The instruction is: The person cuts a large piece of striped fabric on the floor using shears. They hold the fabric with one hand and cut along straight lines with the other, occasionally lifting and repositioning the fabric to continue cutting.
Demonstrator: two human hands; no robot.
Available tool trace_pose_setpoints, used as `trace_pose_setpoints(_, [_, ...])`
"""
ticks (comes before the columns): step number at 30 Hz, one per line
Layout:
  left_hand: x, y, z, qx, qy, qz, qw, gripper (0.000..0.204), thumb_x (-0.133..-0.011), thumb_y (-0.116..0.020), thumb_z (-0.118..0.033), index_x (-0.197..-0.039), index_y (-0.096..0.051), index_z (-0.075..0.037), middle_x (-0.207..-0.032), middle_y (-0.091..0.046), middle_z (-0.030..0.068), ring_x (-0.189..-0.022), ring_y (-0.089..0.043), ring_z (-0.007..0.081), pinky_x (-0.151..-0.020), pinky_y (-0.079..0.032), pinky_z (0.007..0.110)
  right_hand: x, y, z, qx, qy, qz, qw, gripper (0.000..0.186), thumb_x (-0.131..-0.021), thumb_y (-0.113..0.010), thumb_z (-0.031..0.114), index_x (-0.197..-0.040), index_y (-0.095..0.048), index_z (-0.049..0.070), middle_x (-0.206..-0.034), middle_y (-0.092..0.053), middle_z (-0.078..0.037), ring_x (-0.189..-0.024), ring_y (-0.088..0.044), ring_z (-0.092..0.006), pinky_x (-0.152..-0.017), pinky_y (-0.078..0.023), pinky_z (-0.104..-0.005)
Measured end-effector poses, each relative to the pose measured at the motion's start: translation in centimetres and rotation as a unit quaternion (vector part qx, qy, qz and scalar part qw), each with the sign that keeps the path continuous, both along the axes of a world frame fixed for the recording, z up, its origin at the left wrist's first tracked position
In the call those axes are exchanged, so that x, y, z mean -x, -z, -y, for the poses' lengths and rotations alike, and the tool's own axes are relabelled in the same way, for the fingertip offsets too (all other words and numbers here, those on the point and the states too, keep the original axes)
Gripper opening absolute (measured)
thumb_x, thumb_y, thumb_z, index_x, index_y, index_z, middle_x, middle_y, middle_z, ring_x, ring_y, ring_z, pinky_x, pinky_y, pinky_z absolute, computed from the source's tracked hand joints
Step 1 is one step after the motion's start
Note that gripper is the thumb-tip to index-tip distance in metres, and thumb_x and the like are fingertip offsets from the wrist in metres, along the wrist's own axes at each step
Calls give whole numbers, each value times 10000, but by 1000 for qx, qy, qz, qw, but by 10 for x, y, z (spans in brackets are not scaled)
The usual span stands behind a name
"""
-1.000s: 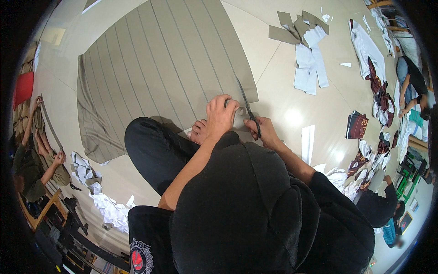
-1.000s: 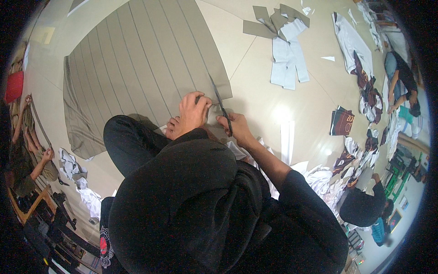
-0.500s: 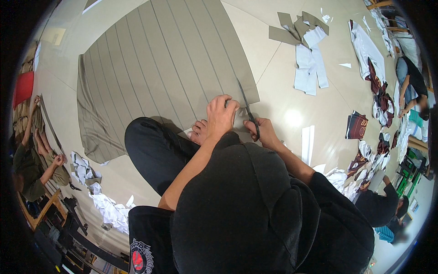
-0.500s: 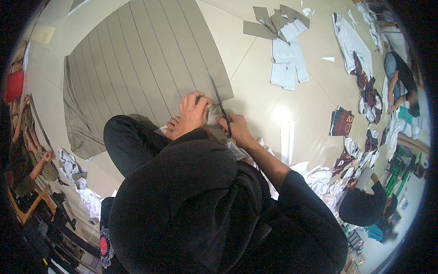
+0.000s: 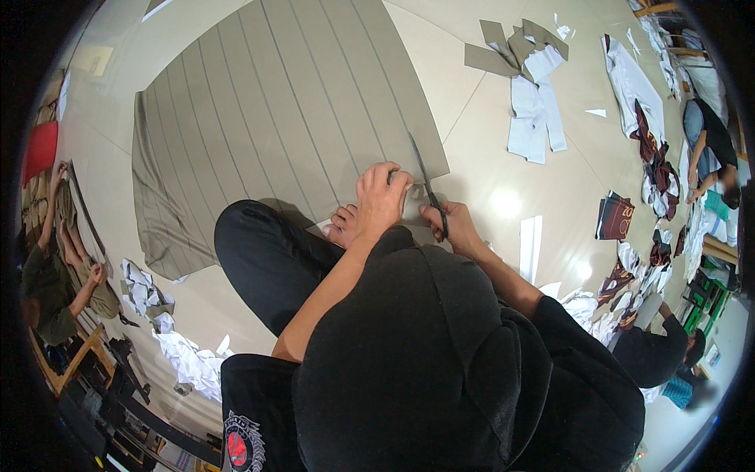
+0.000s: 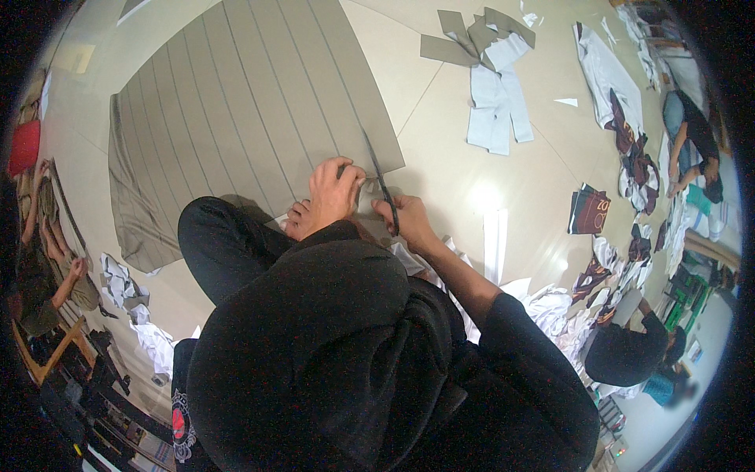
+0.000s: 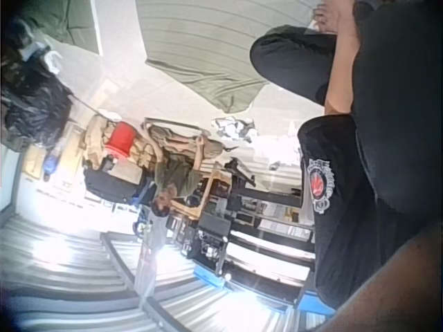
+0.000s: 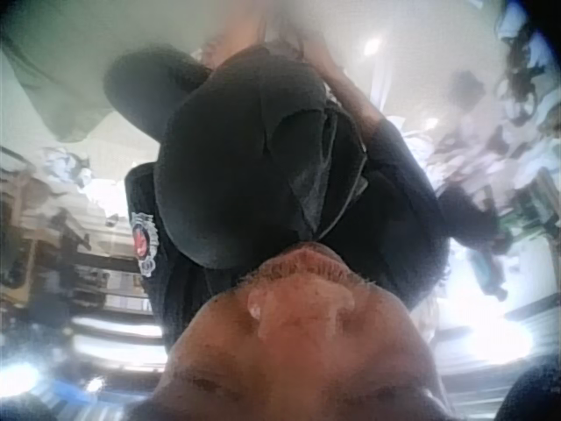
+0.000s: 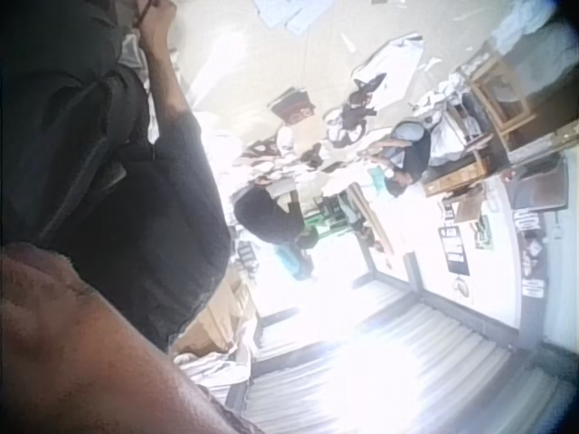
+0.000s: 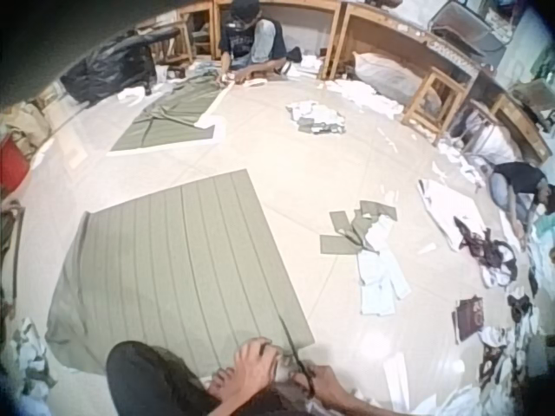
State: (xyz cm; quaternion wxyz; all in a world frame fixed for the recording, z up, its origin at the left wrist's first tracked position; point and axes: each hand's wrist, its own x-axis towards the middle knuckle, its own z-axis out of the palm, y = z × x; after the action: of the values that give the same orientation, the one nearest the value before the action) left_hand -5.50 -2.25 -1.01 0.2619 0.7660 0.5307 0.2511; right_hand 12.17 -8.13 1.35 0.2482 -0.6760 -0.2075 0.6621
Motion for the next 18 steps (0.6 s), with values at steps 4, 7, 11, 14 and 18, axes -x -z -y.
trace_pose_setpoints(4, [0, 2, 0, -7, 2, 3, 1000, 132, -864, -690, -162, -992, -657, -165, -1171, -573, 64, -1164, -533, 302, -977, -404, 474, 0, 5, -5, -9, 20, -9, 1000, 349, -855, -769, 332, -752, -629, 30, -600, -547, -1, -487, -494, -102, -443, -350, -259])
trace_pose_setpoints(7, [1, 2, 0, -9, 1, 5, 1000, 137, -862, -694, -168, -993, -658, -164, -1166, -574, 64, -1158, -536, 303, -977, -407, 473, 1, 4, -12, -5, 17, -13, 1000, 322, -855, -762, 320, -753, -623, 48, -606, -542, 2, -490, -493, -100, -445, -350, -255])
trace_pose_setpoints(11, [0, 0, 0, -5, -5, 6, 1000, 140, -857, -702, -173, -990, -661, -162, -1158, -577, 63, -1155, -538, 300, -978, -412, 468, 2, 1, -19, 5, 14, -18, 1000, 300, -854, -758, 300, -745, -614, 60, -612, -541, 5, -501, -496, -92, -447, -354, -254])
trace_pose_setpoints(14, [0, -2, 1, -1, -5, 11, 1000, 141, -859, -704, -172, -992, -661, -159, -1156, -578, 62, -1158, -539, 295, -978, -413, 466, 3, 3, -21, -1, 23, -25, 999, 288, -855, -759, 286, -746, -615, 61, -615, -541, 10, -502, -493, -86, -444, -353, -256])
trace_pose_setpoints(18, [0, -2, 1, -4, -5, 11, 1000, 139, -862, -701, -171, -994, -661, -158, -1157, -578, 62, -1160, -540, 293, -978, -414, 466, 4, 4, -22, 4, 30, -25, 999, 280, -851, -766, 278, -752, -619, 62, -624, -545, 13, -497, -487, -84, -442, -353, -251])
